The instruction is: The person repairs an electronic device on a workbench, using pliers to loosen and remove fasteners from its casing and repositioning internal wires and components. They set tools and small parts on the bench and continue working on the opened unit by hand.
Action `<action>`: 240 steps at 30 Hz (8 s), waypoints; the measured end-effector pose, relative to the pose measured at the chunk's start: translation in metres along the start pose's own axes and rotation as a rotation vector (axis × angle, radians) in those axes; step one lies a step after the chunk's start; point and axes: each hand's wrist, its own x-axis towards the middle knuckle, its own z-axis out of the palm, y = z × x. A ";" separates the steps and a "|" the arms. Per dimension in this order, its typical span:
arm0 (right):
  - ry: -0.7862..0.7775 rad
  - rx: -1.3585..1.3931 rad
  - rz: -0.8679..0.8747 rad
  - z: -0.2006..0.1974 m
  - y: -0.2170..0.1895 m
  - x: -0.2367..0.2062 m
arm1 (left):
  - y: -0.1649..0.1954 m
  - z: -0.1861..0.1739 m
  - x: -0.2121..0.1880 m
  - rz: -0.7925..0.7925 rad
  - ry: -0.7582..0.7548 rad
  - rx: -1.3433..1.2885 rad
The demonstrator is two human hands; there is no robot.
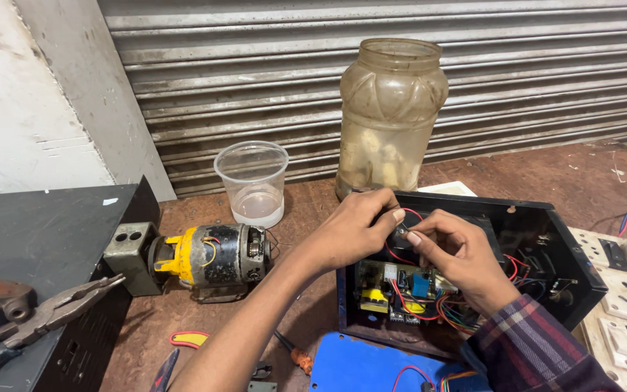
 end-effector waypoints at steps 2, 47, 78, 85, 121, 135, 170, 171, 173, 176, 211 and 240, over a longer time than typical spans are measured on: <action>0.005 0.000 0.020 0.000 -0.001 -0.002 | -0.001 0.001 0.001 -0.047 -0.030 -0.022; 0.051 0.192 0.121 -0.002 0.009 0.005 | -0.003 0.004 -0.007 0.148 0.035 -0.033; 0.065 0.070 0.076 0.005 0.008 0.002 | 0.004 0.008 -0.002 0.026 0.113 0.132; 0.080 0.097 0.091 0.003 0.008 0.003 | 0.014 0.007 -0.006 -0.121 0.152 0.031; 0.103 -0.042 0.014 0.011 0.006 -0.001 | 0.010 0.009 -0.007 0.018 0.102 0.201; 0.097 0.113 0.103 0.009 0.008 -0.002 | -0.002 0.002 -0.008 0.050 0.054 -0.001; 0.116 -0.134 -0.023 0.010 0.007 -0.001 | 0.007 0.012 -0.007 0.021 0.127 0.243; 0.121 -0.160 -0.029 0.011 0.007 -0.002 | 0.006 0.012 -0.006 -0.049 0.150 0.194; 0.123 -0.005 0.021 0.011 0.007 -0.004 | 0.005 0.013 -0.005 -0.191 0.194 0.094; 0.129 0.031 0.044 0.010 0.007 -0.004 | 0.001 0.014 -0.004 0.025 0.301 0.087; 0.123 0.307 0.072 -0.005 0.032 0.005 | -0.005 0.005 -0.014 0.134 0.122 -0.043; 0.115 0.431 0.101 -0.046 0.030 0.014 | 0.050 0.078 0.002 0.191 0.311 0.348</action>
